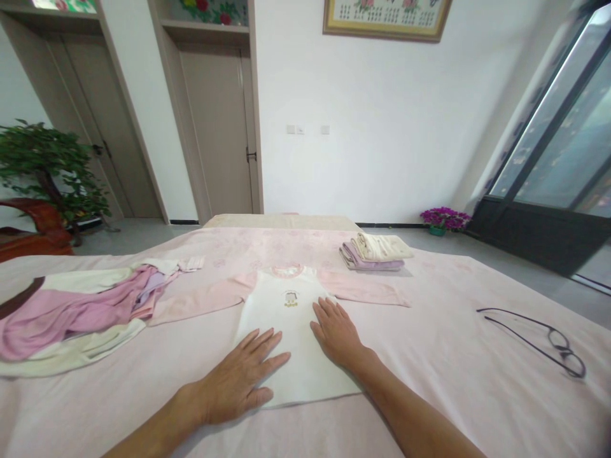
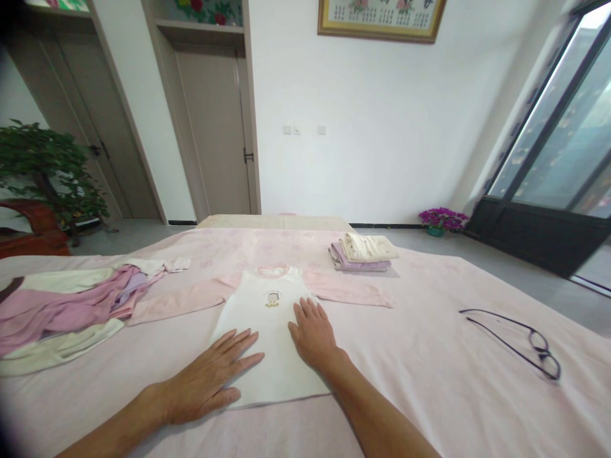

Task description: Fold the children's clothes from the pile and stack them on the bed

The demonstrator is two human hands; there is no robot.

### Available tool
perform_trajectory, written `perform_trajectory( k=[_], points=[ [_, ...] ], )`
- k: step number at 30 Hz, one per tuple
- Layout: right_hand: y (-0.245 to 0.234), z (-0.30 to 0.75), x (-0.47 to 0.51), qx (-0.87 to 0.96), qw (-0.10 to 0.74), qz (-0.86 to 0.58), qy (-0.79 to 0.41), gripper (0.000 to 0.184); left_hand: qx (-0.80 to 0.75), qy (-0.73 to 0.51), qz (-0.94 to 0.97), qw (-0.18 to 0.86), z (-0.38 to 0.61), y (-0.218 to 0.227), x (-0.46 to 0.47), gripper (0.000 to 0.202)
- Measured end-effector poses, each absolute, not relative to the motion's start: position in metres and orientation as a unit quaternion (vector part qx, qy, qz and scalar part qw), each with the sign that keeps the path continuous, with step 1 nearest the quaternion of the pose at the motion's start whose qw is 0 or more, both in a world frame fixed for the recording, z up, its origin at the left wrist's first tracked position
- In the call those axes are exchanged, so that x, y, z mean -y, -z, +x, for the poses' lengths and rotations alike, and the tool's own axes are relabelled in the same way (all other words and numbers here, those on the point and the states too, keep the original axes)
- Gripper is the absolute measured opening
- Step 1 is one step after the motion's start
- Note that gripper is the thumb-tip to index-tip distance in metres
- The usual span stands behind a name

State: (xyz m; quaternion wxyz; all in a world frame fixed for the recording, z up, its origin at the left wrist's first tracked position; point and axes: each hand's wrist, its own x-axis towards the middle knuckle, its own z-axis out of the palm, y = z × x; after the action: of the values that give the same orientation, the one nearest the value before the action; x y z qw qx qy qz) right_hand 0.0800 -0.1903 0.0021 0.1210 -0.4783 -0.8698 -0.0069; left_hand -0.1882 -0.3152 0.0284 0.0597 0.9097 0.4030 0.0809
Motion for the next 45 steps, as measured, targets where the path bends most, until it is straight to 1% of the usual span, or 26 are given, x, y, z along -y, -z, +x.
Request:
perform_trajectory(
  k=[4,6,8,10,12,14,16,18,21,23,27,30,33,35,37,39,41,43,44,45],
  points=[
    [0.0,0.081,0.189,0.871,0.124,-0.475,0.014,0.052,-0.394,-0.091,0.91,0.096,-0.189,-0.032,0.318,0.062],
    [0.001,0.081,0.189,0.872,0.124,-0.474,0.014,0.052,-0.403,-0.119,0.9,0.115,-0.192,-0.029,0.314,0.052],
    [0.002,0.081,0.188,0.873,0.125,-0.472,0.013,0.052,-0.461,-0.173,0.862,0.118,-0.2,-0.022,0.304,0.041],
    [0.003,0.081,0.187,0.873,0.126,-0.471,0.011,0.051,-0.562,-0.243,0.785,0.089,-0.217,-0.016,0.29,0.038],
    [0.003,0.081,0.187,0.872,0.127,-0.472,0.012,0.051,-0.655,-0.303,0.691,0.03,-0.245,-0.012,0.275,0.038],
    [0.003,0.081,0.187,0.872,0.125,-0.474,0.013,0.051,-0.718,-0.321,0.616,-0.041,-0.281,-0.01,0.263,0.04],
    [0.001,0.081,0.187,0.871,0.121,-0.475,0.012,0.051,-0.766,-0.275,0.571,-0.108,-0.318,-0.007,0.257,0.045],
    [0.0,0.08,0.188,0.872,0.117,-0.476,0.011,0.052,-0.805,-0.206,0.538,-0.141,-0.349,-0.002,0.258,0.048],
    [-0.001,0.08,0.188,0.871,0.117,-0.477,0.011,0.052,-0.848,-0.122,0.495,-0.141,-0.376,0.006,0.264,0.046],
    [0.0,0.08,0.187,0.87,0.115,-0.478,0.013,0.052,-0.861,-0.086,0.482,-0.136,-0.381,0.008,0.267,0.043],
    [0.002,0.08,0.186,0.87,0.113,-0.48,0.009,0.052,-0.874,-0.066,0.46,-0.143,-0.379,0.005,0.264,0.041],
    [0.001,0.08,0.187,0.869,0.113,-0.481,0.005,0.053,-0.877,-0.084,0.45,-0.149,-0.379,0.003,0.262,0.047],
    [0.0,0.08,0.187,0.869,0.112,-0.482,0.001,0.053,-0.893,-0.128,0.419,-0.103,-0.38,0.002,0.262,0.052],
    [-0.001,0.08,0.187,0.869,0.113,-0.481,0.001,0.052,-0.902,-0.158,0.397,-0.059,-0.38,0.0,0.263,0.049],
    [-0.001,0.08,0.188,0.87,0.116,-0.48,0.002,0.052,-0.896,-0.195,0.397,-0.044,-0.375,-0.005,0.262,0.045],
    [-0.001,0.08,0.188,0.87,0.119,-0.479,0.002,0.052,-0.871,-0.261,0.412,-0.054,-0.361,-0.014,0.261,0.042],
    [-0.001,0.079,0.189,0.87,0.125,-0.478,0.002,0.051,-0.827,-0.355,0.434,-0.051,-0.337,-0.027,0.26,0.04],
    [-0.003,0.079,0.189,0.871,0.14,-0.47,0.001,0.049,-0.771,-0.432,0.468,-0.001,-0.303,-0.041,0.26,0.041],
    [-0.005,0.079,0.19,0.875,0.15,-0.461,-0.001,0.047,-0.734,-0.461,0.497,0.043,-0.284,-0.048,0.261,0.043],
    [-0.007,0.079,0.191,0.879,0.16,-0.449,-0.005,0.045,-0.689,-0.462,0.546,0.113,-0.266,-0.054,0.262,0.048]
  ],
)
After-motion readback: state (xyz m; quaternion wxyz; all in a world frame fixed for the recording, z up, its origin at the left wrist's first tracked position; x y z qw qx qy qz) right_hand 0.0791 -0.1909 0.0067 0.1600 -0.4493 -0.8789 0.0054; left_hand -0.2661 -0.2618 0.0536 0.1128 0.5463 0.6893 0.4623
